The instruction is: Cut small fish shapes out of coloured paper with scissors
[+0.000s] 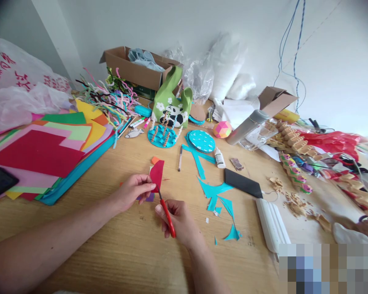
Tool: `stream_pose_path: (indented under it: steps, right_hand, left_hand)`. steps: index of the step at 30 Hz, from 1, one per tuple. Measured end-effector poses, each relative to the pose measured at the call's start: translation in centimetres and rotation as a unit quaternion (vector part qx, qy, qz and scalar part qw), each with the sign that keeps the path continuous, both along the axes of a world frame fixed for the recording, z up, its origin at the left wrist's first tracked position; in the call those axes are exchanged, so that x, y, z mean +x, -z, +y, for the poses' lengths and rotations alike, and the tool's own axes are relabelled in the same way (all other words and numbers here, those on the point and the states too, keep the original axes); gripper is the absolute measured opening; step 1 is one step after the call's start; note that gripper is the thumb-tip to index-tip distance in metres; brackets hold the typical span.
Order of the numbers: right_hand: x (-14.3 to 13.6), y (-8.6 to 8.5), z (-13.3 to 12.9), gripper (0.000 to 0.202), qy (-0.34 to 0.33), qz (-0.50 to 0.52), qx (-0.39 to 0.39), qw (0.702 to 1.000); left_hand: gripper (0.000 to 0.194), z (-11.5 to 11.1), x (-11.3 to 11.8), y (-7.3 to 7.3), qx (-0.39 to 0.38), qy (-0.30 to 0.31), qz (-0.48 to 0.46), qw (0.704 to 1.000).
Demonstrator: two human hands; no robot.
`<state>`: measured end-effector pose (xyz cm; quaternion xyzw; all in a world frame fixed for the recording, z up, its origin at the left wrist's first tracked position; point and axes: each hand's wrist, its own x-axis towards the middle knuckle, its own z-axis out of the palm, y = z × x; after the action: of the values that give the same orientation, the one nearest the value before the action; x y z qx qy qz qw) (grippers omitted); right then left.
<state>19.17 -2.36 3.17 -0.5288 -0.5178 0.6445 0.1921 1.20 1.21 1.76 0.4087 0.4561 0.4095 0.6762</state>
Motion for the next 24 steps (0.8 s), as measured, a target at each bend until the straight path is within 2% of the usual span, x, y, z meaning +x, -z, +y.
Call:
stream_pose_path:
  steps: [12, 24]
  right_hand:
    - [-0.21, -0.45, -0.01, 0.053, 0.001, -0.009, -0.008, 1.0]
    - [-0.14, -0.1, -0.03, 0.052, 0.009, 0.007, -0.006, 1.0]
  left_hand:
    - [0.023, -0.04, 0.03, -0.02, 0.013, 0.0, 0.021, 1.0]
    - [0.024, -0.01, 0.09, -0.08, -0.001, -0.003, 0.002, 1.0]
